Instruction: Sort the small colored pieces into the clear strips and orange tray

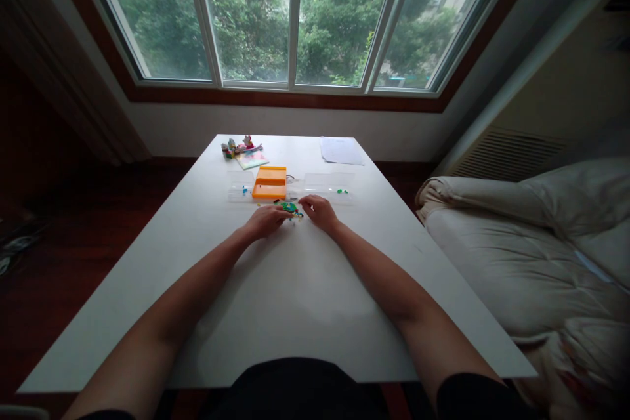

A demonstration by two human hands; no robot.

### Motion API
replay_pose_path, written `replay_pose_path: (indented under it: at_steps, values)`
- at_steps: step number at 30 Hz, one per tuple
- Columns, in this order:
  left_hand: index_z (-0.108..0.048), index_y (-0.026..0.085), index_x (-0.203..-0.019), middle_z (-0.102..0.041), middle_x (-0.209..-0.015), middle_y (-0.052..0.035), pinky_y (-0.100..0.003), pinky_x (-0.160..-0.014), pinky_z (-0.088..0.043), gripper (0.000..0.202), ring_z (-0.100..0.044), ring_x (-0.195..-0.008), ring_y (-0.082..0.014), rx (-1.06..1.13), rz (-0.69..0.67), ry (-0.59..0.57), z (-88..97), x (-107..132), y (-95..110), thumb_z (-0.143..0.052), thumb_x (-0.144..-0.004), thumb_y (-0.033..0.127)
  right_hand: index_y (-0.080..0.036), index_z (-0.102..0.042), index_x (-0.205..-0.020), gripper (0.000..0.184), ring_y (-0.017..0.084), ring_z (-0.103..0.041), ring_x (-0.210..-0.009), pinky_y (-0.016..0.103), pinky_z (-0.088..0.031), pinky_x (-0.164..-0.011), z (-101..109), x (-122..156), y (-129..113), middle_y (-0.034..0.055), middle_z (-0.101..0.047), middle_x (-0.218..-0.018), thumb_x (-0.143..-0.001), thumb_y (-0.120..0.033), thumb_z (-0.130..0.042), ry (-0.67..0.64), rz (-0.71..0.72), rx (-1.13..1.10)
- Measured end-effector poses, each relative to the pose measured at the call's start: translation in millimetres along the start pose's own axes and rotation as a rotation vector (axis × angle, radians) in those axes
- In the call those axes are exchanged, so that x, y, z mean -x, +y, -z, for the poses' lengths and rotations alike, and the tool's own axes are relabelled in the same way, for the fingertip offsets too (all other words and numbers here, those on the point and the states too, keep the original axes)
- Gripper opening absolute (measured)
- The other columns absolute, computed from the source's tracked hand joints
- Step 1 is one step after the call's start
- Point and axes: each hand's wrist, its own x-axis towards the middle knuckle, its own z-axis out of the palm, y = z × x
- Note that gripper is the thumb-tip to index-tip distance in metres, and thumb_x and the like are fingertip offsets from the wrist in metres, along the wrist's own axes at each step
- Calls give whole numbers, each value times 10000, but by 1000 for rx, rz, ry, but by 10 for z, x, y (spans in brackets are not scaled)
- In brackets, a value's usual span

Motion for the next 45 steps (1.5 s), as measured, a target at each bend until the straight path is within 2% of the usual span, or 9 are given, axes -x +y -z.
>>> replay_pose_path:
  at_steps: [5, 8, 13, 19, 22, 31, 34, 39, 45]
  values:
    - [-769, 314, -1128, -746, -1165, -29, -260, -807, -484, 329, -682, -981, -208, 13, -17, -72, 65, 12, 5, -526, -928, 218, -213, -744, -971, 186, 156, -588, -749, 269, -462, -751, -2, 6, 33, 27, -707, -845, -925, -170, -569, 4, -12, 18]
    - [-785, 287, -1049, -759, -1072, -29, -251, -785, -468, 273, -679, -932, -202, 52, -37, -131, 172, 39, -61, -567, -893, 233, -212, -744, -972, 187, 157, -587, -746, 268, -460, -750, -3, 13, 43, 28, -708, -839, -922, -167, -570, 1, -12, 18]
    - [-748, 260, -1104, -734, -898, -10, -235, -684, -430, 294, -644, -773, -168, 114, -32, -313, 354, 92, -150, -647, -833, 310, -204, -743, -982, 195, 154, -586, -746, 267, -453, -757, 8, 19, 37, 28, -713, -852, -922, -155, -564, -1, -2, 7]
    - [-691, 238, -1075, -694, -843, 9, -224, -628, -414, 304, -616, -722, -153, 204, 3, -449, 422, 133, -174, -691, -785, 330, -207, -741, -975, 201, 151, -588, -739, 263, -451, -746, 23, 20, 38, 25, -723, -865, -918, -143, -559, 0, -8, -2]
    - [-667, 230, -1067, -677, -831, 15, -223, -602, -403, 316, -600, -703, -150, 224, 19, -447, 409, 141, -174, -696, -762, 309, -207, -742, -978, 201, 152, -591, -740, 261, -452, -743, 20, 24, 46, 25, -722, -858, -918, -144, -561, 2, -9, -1]
    - [-690, 210, -870, -686, -804, -17, -237, -633, -403, 127, -601, -726, -166, 131, -6, -327, 354, 123, -233, -613, -769, 212, -216, -748, -969, 208, 154, -605, -746, 262, -457, -744, -4, 21, 78, 18, -723, -842, -907, -142, -563, -13, -31, 22]
    - [-697, 215, -942, -693, -829, -17, -235, -631, -414, 182, -614, -727, -166, 153, 18, -383, 409, 148, -257, -644, -773, 257, -211, -748, -970, 216, 156, -609, -751, 263, -458, -747, -6, 22, 86, 21, -727, -849, -904, -136, -556, -14, -25, 14]
    - [-633, 247, -1199, -687, -847, 5, -222, -593, -430, 488, -629, -705, -164, 259, 82, -536, 456, 209, -297, -692, -714, 256, -206, -755, -963, 217, 157, -611, -745, 265, -464, -756, -9, 21, 90, 33, -739, -876, -903, -140, -557, -25, -32, 22]
    - [-639, 243, -1126, -674, -834, 0, -230, -599, -422, 398, -615, -715, -165, 215, 28, -459, 388, 184, -246, -625, -732, 191, -214, -759, -957, 209, 154, -613, -730, 261, -465, -739, -27, 23, 118, 23, -743, -854, -892, -146, -573, -35, -54, 35]
